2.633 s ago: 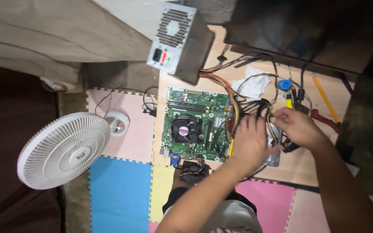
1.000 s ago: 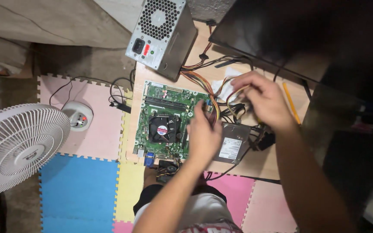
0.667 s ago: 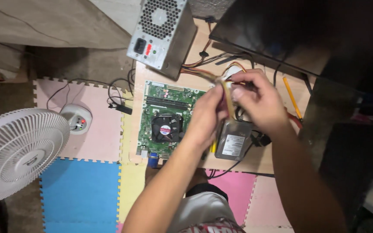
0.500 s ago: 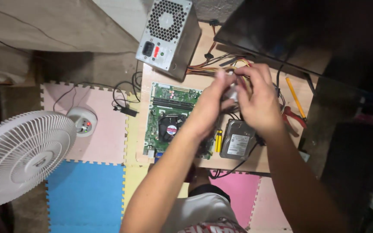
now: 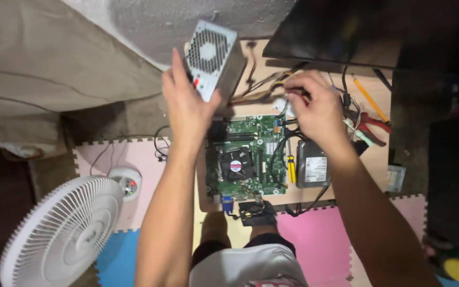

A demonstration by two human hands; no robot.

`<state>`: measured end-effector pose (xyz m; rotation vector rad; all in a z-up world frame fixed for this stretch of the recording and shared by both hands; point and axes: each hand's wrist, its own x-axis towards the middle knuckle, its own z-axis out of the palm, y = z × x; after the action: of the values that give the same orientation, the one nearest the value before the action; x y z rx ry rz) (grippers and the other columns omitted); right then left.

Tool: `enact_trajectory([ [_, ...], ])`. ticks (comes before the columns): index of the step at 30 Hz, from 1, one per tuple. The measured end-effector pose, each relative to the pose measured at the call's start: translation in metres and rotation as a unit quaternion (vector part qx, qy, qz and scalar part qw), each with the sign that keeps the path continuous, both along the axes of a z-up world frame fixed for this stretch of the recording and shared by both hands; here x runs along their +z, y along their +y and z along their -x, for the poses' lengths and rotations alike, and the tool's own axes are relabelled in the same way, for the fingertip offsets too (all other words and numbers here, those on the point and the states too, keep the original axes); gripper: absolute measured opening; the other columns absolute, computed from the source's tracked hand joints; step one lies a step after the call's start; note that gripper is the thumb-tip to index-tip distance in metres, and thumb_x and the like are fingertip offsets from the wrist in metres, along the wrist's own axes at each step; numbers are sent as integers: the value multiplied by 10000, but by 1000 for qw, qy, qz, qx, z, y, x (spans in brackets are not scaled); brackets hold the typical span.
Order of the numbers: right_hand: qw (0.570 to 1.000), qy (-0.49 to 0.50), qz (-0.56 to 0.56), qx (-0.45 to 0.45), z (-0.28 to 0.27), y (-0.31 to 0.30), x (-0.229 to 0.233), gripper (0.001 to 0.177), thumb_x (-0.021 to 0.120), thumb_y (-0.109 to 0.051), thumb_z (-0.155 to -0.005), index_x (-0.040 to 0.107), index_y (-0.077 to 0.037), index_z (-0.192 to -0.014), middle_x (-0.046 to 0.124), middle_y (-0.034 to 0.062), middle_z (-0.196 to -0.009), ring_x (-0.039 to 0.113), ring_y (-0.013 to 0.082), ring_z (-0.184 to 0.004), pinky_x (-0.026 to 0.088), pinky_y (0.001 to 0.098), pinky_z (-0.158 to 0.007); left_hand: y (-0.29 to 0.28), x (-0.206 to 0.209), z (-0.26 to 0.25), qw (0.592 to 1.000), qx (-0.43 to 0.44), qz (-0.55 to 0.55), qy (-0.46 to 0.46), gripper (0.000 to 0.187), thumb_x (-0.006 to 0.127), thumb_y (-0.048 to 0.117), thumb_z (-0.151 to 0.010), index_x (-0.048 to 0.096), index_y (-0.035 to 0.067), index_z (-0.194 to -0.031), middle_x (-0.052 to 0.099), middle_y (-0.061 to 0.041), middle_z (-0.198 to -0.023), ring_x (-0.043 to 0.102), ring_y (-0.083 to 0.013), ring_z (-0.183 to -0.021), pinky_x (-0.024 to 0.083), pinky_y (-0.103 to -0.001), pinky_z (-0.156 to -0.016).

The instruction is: Assembling or testing computer components including a motherboard, power supply unit, and hard drive.

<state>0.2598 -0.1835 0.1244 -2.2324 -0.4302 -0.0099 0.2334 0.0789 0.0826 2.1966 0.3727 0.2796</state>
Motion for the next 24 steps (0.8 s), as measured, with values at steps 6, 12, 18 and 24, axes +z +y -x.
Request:
enact_trajectory([
  [6, 1000, -17, 12, 19, -1, 51, -36, 176, 661, 31, -950, 682, -23, -1117, 664, 133, -1147, 684, 323, -1070, 551, 383, -906, 47, 17, 34, 990, -80, -82, -83, 1006, 876, 128, -762, 331, 3, -1598, 449, -253, -1436, 471, -438, -1330, 421, -475, -1155],
  [12, 995, -35, 86, 30, -21, 80, -80, 468, 560, 107, -960, 611, -103, -1374, 587, 145, -1280, 642, 371, -1150, 527, 429, -964, 88, 76, 54, 988, -112, -82, -66, 968, 886, 146, -787, 360, 11, -1588, 451, -243, -1439, 516, -400, -1327, 472, -434, -1131],
  [18, 971, 76, 224, 37, -17, 128, -53, 889, 636, 83, -716, 525, -271, -1524, 224, 179, -1577, 408, 447, -1331, 441, 538, -1036, 108, 83, 84, 996, -18, 40, -83, 947, 902, 106, -801, 374, 6, -1582, 443, -187, -1463, 536, -298, -1350, 490, -394, -1169],
  [24, 912, 34, 407, 33, -10, 183, -85, 639, 830, -244, -701, 692, -187, -1322, 56, 126, -1735, 229, 398, -1509, 307, 542, -1192, 119, 115, 115, 952, 45, 249, -170, 927, 848, 46, -880, 294, 17, -1622, 449, -158, -1497, 500, -251, -1424, 436, -391, -1247],
])
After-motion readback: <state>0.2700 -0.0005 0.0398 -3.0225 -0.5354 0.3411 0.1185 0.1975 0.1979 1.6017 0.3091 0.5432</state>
